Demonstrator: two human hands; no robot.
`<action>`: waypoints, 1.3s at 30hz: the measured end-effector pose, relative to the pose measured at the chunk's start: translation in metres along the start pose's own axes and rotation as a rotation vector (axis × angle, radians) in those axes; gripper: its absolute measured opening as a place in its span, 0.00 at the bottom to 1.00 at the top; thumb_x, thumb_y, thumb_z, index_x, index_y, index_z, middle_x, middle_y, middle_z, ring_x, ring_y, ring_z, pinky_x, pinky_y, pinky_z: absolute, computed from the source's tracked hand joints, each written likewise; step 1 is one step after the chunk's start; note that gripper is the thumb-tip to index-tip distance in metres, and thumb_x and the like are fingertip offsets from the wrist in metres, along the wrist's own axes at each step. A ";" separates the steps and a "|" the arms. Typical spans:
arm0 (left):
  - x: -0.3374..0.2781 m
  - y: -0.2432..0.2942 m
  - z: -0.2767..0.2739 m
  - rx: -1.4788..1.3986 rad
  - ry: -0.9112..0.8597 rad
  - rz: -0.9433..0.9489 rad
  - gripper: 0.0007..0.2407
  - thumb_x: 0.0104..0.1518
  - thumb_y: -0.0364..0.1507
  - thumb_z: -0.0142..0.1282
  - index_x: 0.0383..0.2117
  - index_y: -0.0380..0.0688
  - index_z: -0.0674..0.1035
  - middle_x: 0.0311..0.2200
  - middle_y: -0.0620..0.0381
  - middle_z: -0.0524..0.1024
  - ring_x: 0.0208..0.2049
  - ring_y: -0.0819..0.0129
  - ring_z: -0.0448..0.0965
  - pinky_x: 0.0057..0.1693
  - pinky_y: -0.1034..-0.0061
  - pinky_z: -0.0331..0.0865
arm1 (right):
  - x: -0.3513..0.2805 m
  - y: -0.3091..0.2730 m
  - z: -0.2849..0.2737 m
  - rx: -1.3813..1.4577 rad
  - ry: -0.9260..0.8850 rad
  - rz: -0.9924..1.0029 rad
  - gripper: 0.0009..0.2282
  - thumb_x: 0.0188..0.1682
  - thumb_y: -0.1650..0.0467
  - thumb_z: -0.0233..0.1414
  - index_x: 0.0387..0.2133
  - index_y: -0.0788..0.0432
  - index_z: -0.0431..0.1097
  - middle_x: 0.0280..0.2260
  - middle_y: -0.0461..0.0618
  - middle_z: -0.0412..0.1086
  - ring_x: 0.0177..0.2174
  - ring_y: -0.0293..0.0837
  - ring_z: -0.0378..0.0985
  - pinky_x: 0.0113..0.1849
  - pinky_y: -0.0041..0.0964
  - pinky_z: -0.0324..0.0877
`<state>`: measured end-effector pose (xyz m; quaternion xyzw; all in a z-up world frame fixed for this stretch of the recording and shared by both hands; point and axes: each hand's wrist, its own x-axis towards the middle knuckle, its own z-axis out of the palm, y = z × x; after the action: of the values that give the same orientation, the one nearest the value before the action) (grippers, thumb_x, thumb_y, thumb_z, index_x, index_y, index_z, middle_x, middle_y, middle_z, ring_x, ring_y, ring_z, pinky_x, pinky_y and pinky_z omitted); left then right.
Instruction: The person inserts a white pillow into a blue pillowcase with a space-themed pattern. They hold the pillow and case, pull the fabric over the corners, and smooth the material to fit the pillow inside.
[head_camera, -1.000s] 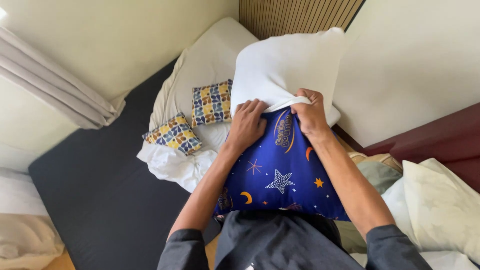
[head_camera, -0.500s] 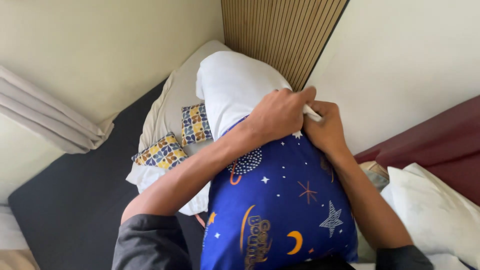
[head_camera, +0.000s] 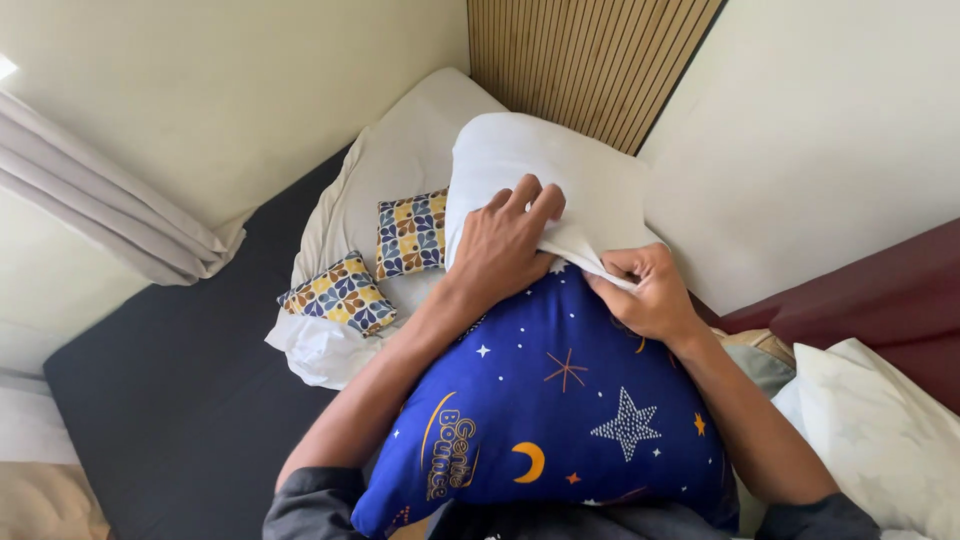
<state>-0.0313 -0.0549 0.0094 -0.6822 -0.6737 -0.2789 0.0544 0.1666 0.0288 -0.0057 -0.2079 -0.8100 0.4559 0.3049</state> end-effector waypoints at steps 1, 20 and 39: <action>0.002 0.000 0.002 0.000 0.001 -0.003 0.16 0.45 0.32 0.62 0.39 0.54 0.69 0.35 0.58 0.64 0.32 0.49 0.78 0.36 0.52 0.77 | -0.001 -0.012 0.001 0.000 -0.003 0.000 0.19 0.41 0.76 0.54 0.06 0.52 0.53 0.08 0.32 0.48 0.15 0.25 0.51 0.18 0.27 0.44; 0.024 0.006 0.029 -0.079 0.040 0.018 0.12 0.44 0.26 0.56 0.36 0.55 0.76 0.25 0.63 0.80 0.27 0.48 0.84 0.35 0.55 0.78 | 0.010 -0.044 0.019 -0.773 0.201 -0.246 0.09 0.42 0.73 0.55 0.35 0.59 0.64 0.27 0.53 0.63 0.30 0.54 0.76 0.28 0.46 0.72; -0.017 -0.044 0.037 0.127 -0.107 -0.330 0.09 0.44 0.19 0.59 0.31 0.43 0.76 0.30 0.53 0.74 0.33 0.43 0.84 0.35 0.54 0.78 | 0.040 0.055 0.029 -0.829 0.118 -0.168 0.05 0.47 0.74 0.50 0.31 0.52 0.60 0.31 0.46 0.66 0.30 0.60 0.78 0.26 0.58 0.74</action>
<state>-0.0608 -0.0495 -0.0420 -0.5717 -0.7945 -0.2044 0.0149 0.1210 0.0633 -0.0526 -0.2721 -0.9199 0.0525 0.2773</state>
